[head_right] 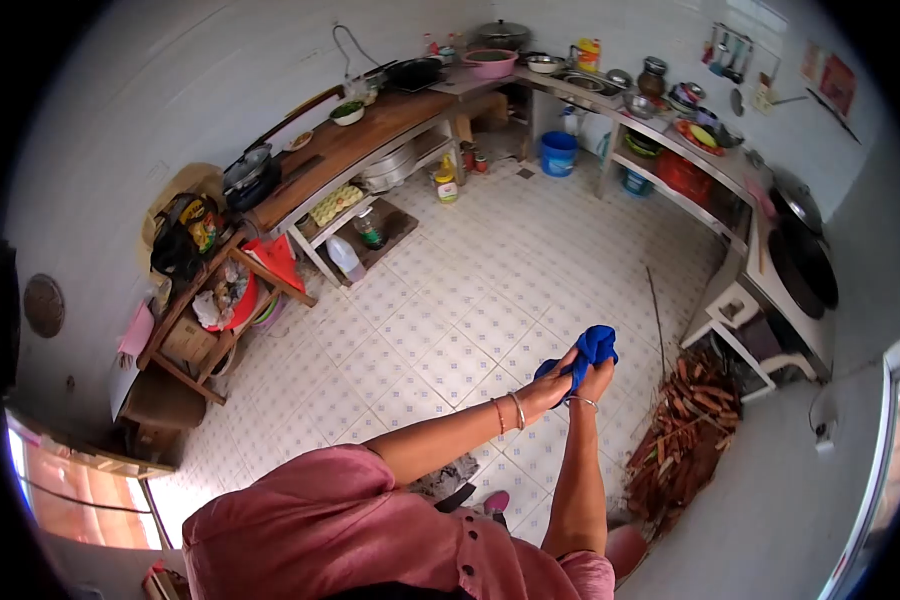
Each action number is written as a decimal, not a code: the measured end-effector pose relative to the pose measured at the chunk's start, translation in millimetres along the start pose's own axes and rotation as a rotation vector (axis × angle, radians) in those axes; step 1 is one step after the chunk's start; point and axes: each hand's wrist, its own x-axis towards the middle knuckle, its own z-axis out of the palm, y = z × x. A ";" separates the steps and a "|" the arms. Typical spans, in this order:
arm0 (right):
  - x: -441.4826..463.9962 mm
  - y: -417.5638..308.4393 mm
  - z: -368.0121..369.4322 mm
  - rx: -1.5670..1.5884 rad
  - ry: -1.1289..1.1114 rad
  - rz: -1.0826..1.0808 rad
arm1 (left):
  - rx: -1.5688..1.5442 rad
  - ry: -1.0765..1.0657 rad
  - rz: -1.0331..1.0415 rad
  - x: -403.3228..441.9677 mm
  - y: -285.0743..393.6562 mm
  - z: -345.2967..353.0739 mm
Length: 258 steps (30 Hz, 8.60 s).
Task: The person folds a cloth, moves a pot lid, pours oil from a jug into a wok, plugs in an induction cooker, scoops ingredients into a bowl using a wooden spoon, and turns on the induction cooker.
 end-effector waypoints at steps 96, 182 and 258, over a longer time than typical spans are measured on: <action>896.5 129.2 1289.1 -0.775 -1.046 -0.743 | 0.685 1.039 -0.048 1002.8 292.4 -1208.4; 1091.2 158.4 1397.6 -0.847 -1.065 -0.872 | 0.788 1.171 -0.612 1088.0 341.9 -1211.3; 1060.3 151.6 1396.1 -0.085 -1.175 0.564 | -0.386 1.699 0.206 952.7 317.1 -1221.8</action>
